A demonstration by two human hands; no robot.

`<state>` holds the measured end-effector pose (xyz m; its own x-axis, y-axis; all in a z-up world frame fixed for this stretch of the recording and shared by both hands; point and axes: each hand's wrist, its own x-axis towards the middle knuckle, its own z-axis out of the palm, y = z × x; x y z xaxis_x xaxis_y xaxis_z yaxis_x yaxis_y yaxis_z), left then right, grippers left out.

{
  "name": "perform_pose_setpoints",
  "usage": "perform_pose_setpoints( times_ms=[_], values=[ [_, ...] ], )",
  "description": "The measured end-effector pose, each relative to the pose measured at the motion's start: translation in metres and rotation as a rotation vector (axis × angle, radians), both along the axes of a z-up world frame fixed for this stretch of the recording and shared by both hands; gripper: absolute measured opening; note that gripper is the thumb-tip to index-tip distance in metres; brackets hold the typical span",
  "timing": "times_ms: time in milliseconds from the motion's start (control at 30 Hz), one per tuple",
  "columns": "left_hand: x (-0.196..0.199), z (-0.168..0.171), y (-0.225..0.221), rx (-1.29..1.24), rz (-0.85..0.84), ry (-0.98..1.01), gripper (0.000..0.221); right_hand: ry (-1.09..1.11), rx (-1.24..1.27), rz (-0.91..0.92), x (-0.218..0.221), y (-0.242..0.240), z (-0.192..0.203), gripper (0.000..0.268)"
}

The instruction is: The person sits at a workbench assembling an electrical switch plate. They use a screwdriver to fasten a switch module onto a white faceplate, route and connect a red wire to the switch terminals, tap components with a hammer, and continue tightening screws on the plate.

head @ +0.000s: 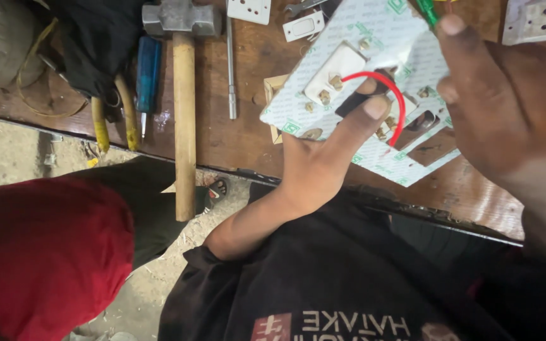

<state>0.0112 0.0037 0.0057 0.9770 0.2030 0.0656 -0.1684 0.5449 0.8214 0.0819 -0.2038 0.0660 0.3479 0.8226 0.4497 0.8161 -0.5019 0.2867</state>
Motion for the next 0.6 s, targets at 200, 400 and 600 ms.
perform_pose_setpoints(
  times_ms=[200, 400, 600],
  values=[
    [0.013, -0.031, 0.009, 0.089, 0.04, -0.065, 0.017, 0.533, 0.474, -0.118, -0.013, 0.005, -0.005, 0.03],
    [0.038, -0.082, 0.028, -0.168, -0.009, 0.0, 0.017, 0.443, 0.36, -0.232, -0.004, 0.032, -0.032, 0.037],
    [0.036, -0.064, 0.037, -0.491, -0.316, 0.175, 0.058, 0.545, 0.417, -0.166, 0.009, 0.064, -0.066, 0.044]
  ],
)
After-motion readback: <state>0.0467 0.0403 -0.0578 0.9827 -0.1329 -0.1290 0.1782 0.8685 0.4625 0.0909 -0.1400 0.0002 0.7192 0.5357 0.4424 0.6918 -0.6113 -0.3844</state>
